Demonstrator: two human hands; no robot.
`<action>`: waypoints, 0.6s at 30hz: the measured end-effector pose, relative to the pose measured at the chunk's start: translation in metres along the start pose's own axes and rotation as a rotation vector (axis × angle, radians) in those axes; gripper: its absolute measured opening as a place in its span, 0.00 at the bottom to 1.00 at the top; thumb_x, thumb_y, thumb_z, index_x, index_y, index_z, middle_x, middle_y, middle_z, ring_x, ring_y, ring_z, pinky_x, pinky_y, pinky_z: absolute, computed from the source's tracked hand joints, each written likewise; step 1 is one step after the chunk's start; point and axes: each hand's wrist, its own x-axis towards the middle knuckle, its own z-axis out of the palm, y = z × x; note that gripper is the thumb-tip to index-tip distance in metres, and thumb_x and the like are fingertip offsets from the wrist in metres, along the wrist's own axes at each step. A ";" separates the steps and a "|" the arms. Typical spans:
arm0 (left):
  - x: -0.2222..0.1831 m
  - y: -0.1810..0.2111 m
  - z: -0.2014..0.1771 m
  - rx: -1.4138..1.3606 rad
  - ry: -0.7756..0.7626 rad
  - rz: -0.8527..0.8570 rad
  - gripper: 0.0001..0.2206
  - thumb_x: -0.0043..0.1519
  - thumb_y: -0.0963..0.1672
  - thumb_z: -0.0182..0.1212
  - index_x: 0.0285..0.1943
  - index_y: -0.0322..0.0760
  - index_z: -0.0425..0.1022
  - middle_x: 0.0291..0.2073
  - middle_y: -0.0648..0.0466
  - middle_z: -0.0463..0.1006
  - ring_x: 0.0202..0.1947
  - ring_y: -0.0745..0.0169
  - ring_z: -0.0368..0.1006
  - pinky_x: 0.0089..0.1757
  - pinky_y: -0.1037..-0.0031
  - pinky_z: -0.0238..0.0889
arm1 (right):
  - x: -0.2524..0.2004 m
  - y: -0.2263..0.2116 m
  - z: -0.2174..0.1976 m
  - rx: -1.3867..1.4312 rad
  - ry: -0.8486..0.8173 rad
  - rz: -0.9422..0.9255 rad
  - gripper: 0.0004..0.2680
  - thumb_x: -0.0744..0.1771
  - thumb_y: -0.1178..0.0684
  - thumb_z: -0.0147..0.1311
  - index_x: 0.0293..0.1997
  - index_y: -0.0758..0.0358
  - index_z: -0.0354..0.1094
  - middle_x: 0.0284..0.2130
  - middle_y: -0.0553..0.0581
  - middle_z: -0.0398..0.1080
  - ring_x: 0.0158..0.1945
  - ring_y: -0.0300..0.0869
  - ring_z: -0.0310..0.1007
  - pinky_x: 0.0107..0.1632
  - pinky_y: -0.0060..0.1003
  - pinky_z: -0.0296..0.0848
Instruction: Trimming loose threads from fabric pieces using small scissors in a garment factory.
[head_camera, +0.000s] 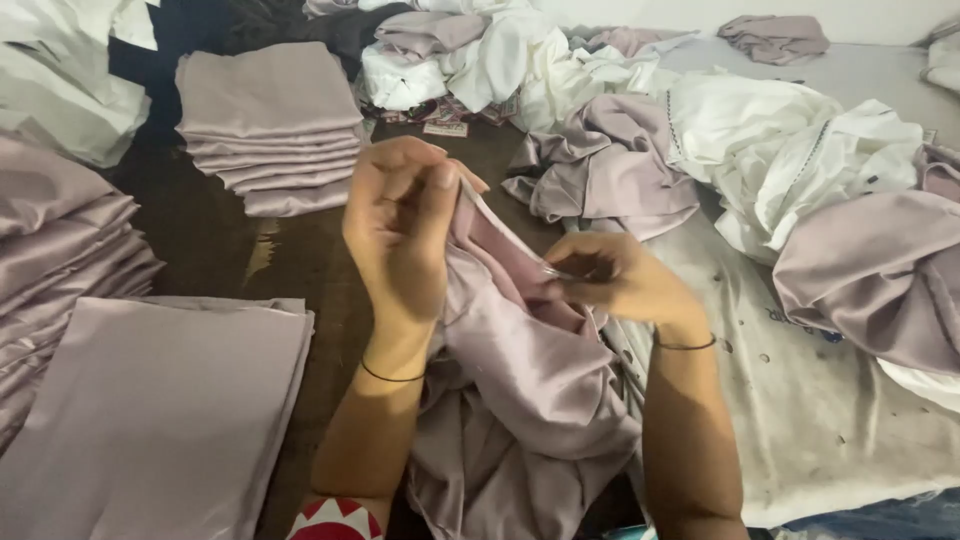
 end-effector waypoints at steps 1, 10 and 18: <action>0.001 0.001 -0.002 0.001 0.001 0.001 0.02 0.70 0.38 0.55 0.47 0.36 0.66 0.32 0.46 0.75 0.31 0.59 0.76 0.37 0.77 0.66 | -0.003 0.002 -0.006 -0.001 -0.002 -0.001 0.04 0.65 0.61 0.63 0.41 0.67 0.74 0.28 0.54 0.79 0.25 0.30 0.68 0.24 0.23 0.62; 0.002 -0.020 -0.012 0.213 -0.006 0.043 0.04 0.69 0.40 0.58 0.49 0.32 0.71 0.25 0.50 0.76 0.25 0.72 0.66 0.28 0.82 0.60 | -0.035 0.045 -0.037 0.521 0.240 -0.551 0.06 0.59 0.63 0.57 0.28 0.78 0.63 0.18 0.61 0.59 0.17 0.32 0.56 0.19 0.21 0.57; 0.002 -0.045 -0.024 0.386 -0.310 0.057 0.09 0.69 0.45 0.52 0.48 0.40 0.77 0.30 0.49 0.82 0.22 0.56 0.74 0.26 0.72 0.69 | -0.039 0.045 -0.037 0.583 0.246 -0.698 0.05 0.62 0.67 0.53 0.28 0.82 0.62 0.12 0.56 0.56 0.13 0.30 0.53 0.18 0.20 0.58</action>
